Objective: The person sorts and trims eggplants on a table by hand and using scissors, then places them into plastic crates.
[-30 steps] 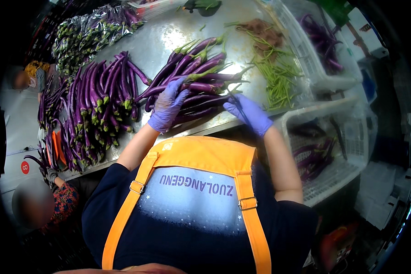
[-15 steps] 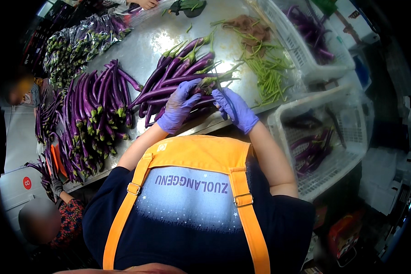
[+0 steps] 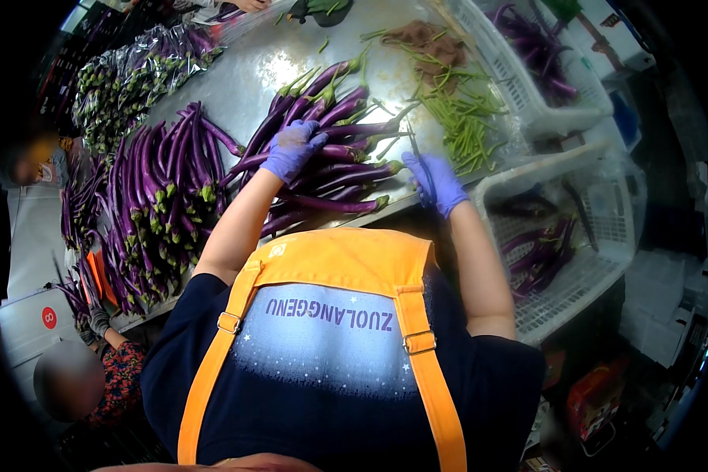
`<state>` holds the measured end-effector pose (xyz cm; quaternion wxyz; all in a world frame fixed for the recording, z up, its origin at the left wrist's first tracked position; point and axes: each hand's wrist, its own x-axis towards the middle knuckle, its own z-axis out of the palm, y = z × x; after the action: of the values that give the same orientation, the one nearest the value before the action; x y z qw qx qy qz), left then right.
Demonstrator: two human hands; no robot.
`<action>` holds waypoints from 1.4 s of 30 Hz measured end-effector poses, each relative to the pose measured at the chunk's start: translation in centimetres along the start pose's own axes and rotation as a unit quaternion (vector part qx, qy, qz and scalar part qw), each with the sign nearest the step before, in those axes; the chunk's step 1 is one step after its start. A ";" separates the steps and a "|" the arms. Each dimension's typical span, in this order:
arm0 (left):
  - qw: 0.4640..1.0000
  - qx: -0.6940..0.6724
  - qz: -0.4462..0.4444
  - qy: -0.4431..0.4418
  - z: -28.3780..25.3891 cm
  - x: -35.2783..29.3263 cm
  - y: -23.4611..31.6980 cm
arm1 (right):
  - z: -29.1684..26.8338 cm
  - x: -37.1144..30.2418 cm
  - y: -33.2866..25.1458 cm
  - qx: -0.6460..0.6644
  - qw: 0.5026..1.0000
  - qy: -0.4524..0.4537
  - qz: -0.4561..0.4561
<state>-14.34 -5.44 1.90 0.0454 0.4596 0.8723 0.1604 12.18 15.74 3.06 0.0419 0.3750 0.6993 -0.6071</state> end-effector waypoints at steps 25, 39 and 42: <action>0.990 -0.072 0.122 -0.015 -7.2 -4.2 -0.7 | -3.9 3.3 -1.0 -0.248 0.959 0.027 -0.132; 0.975 -0.139 0.110 -0.133 -4.2 -3.8 1.9 | -2.3 1.5 0.7 -0.096 0.994 -0.049 -0.012; 0.986 -0.119 0.100 -0.059 1.0 -1.4 1.0 | -2.0 1.2 -0.3 -0.075 0.995 -0.061 0.004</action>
<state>-12.55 -5.80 1.22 0.1350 0.5446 0.7923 0.2398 11.92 18.07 3.18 0.1146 0.3362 0.7373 -0.5747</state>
